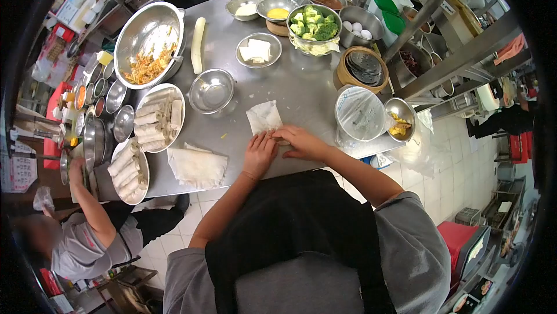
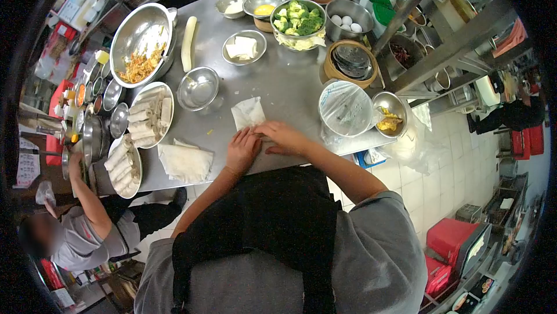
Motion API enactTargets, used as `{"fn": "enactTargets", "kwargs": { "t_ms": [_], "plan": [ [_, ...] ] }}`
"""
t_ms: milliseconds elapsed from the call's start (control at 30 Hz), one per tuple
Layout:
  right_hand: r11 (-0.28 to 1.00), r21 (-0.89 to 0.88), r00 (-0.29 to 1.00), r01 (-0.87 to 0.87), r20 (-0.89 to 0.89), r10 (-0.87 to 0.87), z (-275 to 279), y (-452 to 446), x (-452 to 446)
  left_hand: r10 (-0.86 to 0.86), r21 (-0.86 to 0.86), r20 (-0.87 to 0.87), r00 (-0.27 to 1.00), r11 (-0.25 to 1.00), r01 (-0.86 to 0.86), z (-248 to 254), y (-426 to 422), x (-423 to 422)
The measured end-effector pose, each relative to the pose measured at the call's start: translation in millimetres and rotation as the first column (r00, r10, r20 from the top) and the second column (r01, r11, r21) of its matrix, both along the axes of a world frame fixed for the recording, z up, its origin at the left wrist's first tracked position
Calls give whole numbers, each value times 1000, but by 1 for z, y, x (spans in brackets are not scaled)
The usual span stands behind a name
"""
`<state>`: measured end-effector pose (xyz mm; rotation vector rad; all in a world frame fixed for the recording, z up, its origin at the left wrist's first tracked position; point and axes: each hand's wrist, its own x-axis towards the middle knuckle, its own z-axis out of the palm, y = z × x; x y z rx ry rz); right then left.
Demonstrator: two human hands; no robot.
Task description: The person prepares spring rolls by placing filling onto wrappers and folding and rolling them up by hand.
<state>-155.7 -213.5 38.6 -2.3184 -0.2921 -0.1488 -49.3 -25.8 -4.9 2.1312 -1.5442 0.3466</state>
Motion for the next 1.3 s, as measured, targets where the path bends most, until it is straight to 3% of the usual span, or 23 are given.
{"fn": "enactTargets", "kwargs": {
  "t_ms": [100, 367, 467, 667, 767, 800, 867, 900, 967, 1067, 1267, 1300],
  "plan": [
    [990, -124, 995, 71, 77, -62, -16, 4, -1, -9, 14, -64, 998, 1000, 10, -3, 0, 4],
    [988, 72, 988, 134, 68, -139, -30, -3, 3, -101, 3, -404, 909, 994, 111, 34, 15, 13],
    [979, 154, 988, 137, 44, -145, -29, -4, 8, -161, -117, -438, 884, 986, 122, 17, 21, 22],
    [981, 169, 993, 94, 48, -104, -20, -10, 16, -216, -98, -466, 858, 976, 193, 2, 25, 31],
    [967, 220, 992, 126, -5, -128, -9, -7, 16, -155, -138, -594, 790, 986, 89, 7, 20, 29],
    [960, 241, 990, 144, -43, -138, -7, -6, 16, -143, -147, -553, 821, 986, 73, 8, 18, 30],
    [984, 111, 982, 140, 112, -153, -13, -7, 20, -116, -166, -466, 877, 985, 42, 11, 15, 32],
    [988, 46, 970, 146, 190, -152, -15, -7, 22, -78, -162, -504, 860, 987, -6, 12, 15, 31],
    [984, 119, 983, 136, 111, -149, -19, -8, 23, -3, -150, -575, 818, 983, -102, 13, 15, 26],
    [979, 156, 987, 130, 75, -143, -22, -8, 26, 61, -101, -762, 644, 972, -211, 28, 10, 20],
    [966, 197, 985, 169, -61, -160, -13, -13, 32, 232, 100, -810, 538, 960, -263, 23, 7, 25],
    [961, 212, 983, 177, -95, -160, -12, -15, 33, 172, 19, -792, 586, 966, -258, 21, 6, 26]
  ]
}}
